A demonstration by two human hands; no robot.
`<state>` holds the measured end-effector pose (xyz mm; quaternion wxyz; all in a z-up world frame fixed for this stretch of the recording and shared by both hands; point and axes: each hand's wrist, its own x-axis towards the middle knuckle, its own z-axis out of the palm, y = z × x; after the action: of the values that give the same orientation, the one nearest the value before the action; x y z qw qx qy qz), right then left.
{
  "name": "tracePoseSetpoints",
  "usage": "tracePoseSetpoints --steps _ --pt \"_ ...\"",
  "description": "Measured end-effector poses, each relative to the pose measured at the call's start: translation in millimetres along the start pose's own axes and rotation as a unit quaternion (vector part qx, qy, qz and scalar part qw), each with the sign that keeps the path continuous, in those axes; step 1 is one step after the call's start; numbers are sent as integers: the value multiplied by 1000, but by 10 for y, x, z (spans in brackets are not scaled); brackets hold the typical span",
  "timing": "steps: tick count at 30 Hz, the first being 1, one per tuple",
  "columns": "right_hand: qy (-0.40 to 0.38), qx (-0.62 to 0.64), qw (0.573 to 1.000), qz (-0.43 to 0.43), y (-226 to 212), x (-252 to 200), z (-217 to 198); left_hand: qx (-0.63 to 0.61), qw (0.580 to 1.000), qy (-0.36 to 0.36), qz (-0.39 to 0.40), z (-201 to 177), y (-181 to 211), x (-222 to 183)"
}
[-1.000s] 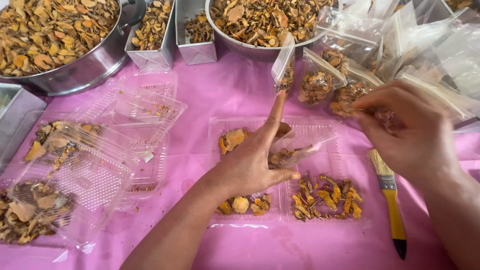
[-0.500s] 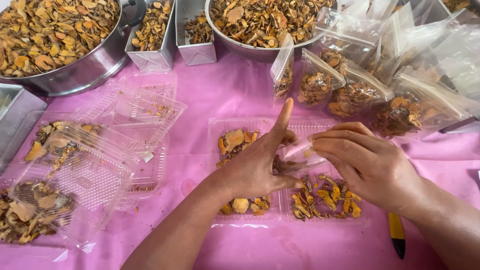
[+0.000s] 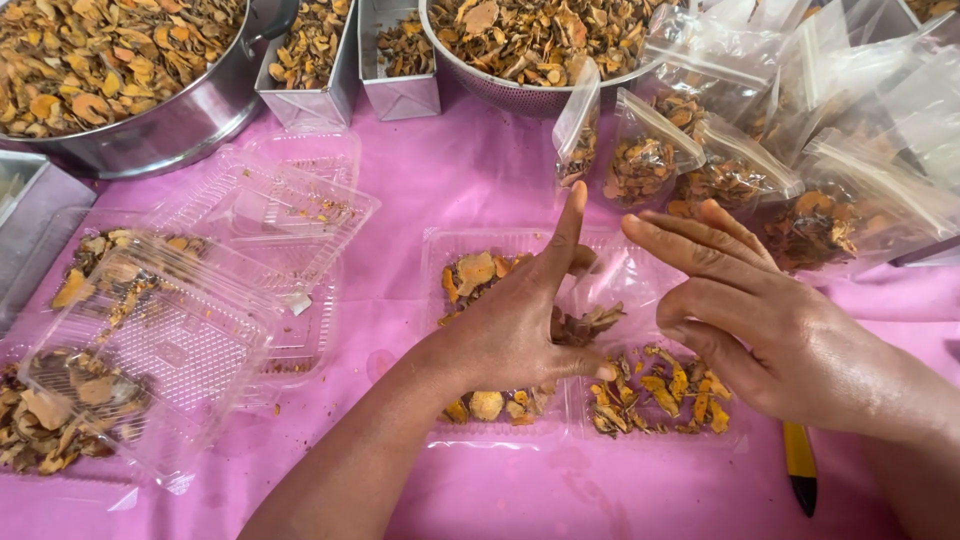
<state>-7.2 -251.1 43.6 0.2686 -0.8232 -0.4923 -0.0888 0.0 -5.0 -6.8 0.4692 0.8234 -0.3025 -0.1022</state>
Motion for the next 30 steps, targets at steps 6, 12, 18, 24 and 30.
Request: tracePoseSetpoints --steps 6,12,18,24,30 --pt "26 -70 997 -34 78 -45 47 87 996 -33 -1 56 -83 -9" --pt "99 -189 975 -59 60 -224 1 107 994 -12 19 31 -93 -17" --pt "-4 -108 994 3 109 -336 -5 -7 1000 -18 23 -104 21 -41" --pt "6 -125 992 -27 -84 -179 24 39 997 -32 50 -75 1 -69" --pt "8 -142 989 -27 -150 -154 93 97 995 -28 -17 57 201 -37"
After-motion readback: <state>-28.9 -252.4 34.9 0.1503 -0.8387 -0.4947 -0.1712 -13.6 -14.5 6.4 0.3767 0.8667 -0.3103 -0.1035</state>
